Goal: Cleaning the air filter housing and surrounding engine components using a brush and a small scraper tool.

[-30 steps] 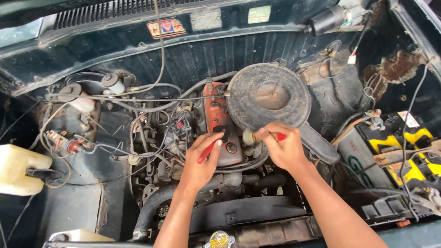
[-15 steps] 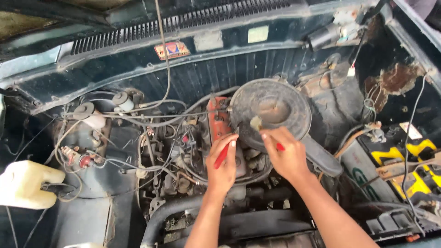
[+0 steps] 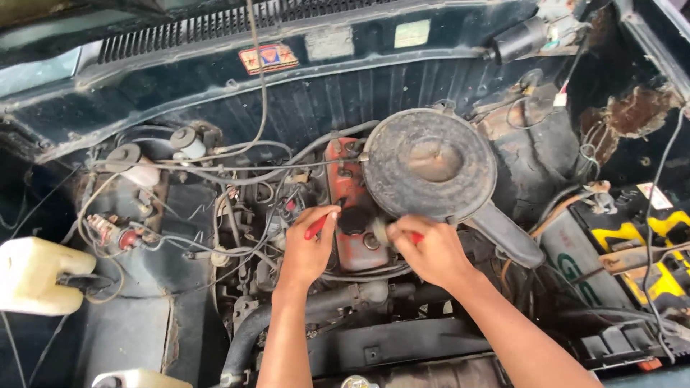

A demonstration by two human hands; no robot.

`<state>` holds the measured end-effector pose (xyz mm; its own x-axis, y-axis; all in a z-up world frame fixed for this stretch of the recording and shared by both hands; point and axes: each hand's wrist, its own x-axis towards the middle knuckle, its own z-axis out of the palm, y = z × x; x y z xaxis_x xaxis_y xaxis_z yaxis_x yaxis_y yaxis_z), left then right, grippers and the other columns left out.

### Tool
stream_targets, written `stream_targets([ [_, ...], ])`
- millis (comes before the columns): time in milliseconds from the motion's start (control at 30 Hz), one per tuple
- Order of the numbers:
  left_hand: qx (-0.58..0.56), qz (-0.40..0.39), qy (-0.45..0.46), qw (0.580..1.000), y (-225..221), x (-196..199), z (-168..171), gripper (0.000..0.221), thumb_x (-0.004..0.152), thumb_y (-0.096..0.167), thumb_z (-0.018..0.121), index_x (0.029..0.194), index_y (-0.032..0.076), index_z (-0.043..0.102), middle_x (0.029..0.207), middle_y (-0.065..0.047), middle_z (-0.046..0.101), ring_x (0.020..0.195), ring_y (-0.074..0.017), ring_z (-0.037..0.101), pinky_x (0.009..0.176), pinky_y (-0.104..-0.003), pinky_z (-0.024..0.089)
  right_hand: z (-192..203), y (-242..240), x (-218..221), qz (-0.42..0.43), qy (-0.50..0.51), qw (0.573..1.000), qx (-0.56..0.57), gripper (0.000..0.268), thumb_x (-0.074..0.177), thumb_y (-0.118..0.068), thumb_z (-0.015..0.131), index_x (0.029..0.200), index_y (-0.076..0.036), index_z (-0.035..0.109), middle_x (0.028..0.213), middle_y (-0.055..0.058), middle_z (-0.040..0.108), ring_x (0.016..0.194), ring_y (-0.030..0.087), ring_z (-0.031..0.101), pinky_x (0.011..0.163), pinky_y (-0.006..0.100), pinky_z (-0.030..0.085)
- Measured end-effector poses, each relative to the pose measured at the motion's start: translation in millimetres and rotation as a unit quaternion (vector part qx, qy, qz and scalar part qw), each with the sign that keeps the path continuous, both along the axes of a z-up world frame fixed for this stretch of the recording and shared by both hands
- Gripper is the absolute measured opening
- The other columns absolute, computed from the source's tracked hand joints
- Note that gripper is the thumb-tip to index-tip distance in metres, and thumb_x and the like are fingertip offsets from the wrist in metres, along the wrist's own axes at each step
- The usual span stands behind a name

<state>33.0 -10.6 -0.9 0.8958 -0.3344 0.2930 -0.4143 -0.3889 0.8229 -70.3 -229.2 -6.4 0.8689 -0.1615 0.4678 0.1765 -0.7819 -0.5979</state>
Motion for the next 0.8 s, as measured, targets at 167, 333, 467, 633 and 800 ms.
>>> stream_targets([
  [167, 0.036, 0.015, 0.051, 0.998, -1, 2, 3, 0.026, 0.105, 0.027, 0.056, 0.116, 0.016, 0.077, 0.108, -0.011, 0.075, 0.101, -0.0323, 0.073, 0.084, -0.043, 0.061, -15, 15, 5, -0.057, 0.057, 0.994, -0.071, 0.011, 0.093, -0.025, 0.068, 0.098, -0.025, 0.078, 0.071, 0.001, 0.072, 0.063, 0.023, 0.072, 0.059, 0.035, 0.059],
  [333, 0.078, -0.014, 0.063, 0.995, -6, -1, -4, 0.027, 0.104, 0.028, 0.056, 0.116, 0.016, 0.076, 0.107, -0.01, 0.074, 0.098, -0.0316, 0.074, 0.079, -0.04, 0.064, -5, 30, 6, -0.002, 0.102, 0.994, -0.025, 0.014, 0.09, -0.021, 0.073, 0.101, -0.02, 0.082, 0.063, 0.002, 0.072, 0.055, 0.022, 0.069, 0.056, 0.034, 0.058],
  [467, 0.092, -0.03, 0.062, 0.993, -11, -1, -6, 0.028, 0.105, 0.026, 0.054, 0.117, 0.014, 0.076, 0.106, -0.012, 0.072, 0.094, -0.0323, 0.074, 0.074, -0.039, 0.065, 8, 19, 0, 0.025, 0.014, 0.992, 0.12, 0.011, 0.09, -0.022, 0.073, 0.096, -0.022, 0.082, 0.069, 0.001, 0.074, 0.063, 0.015, 0.071, 0.059, 0.03, 0.056],
  [633, 0.087, -0.04, 0.027, 0.995, -18, -10, 1, 0.028, 0.104, 0.026, 0.054, 0.115, 0.013, 0.076, 0.107, -0.014, 0.072, 0.095, -0.0365, 0.073, 0.075, -0.041, 0.065, 26, -1, -8, -0.077, -0.027, 0.992, -0.098, 0.011, 0.093, -0.028, 0.065, 0.089, -0.023, 0.074, 0.066, 0.003, 0.07, 0.057, 0.029, 0.071, 0.059, 0.04, 0.058],
  [800, 0.017, -0.015, -0.021, 1.0, -23, -17, 15, 0.024, 0.103, 0.022, 0.057, 0.113, 0.012, 0.076, 0.104, -0.014, 0.072, 0.093, -0.0366, 0.074, 0.075, -0.042, 0.065, 23, -61, -24, -0.215, -0.051, 0.975, -0.033, 0.012, 0.088, -0.017, 0.062, 0.083, -0.025, 0.069, 0.063, 0.008, 0.065, 0.063, 0.036, 0.067, 0.063, 0.043, 0.054],
])
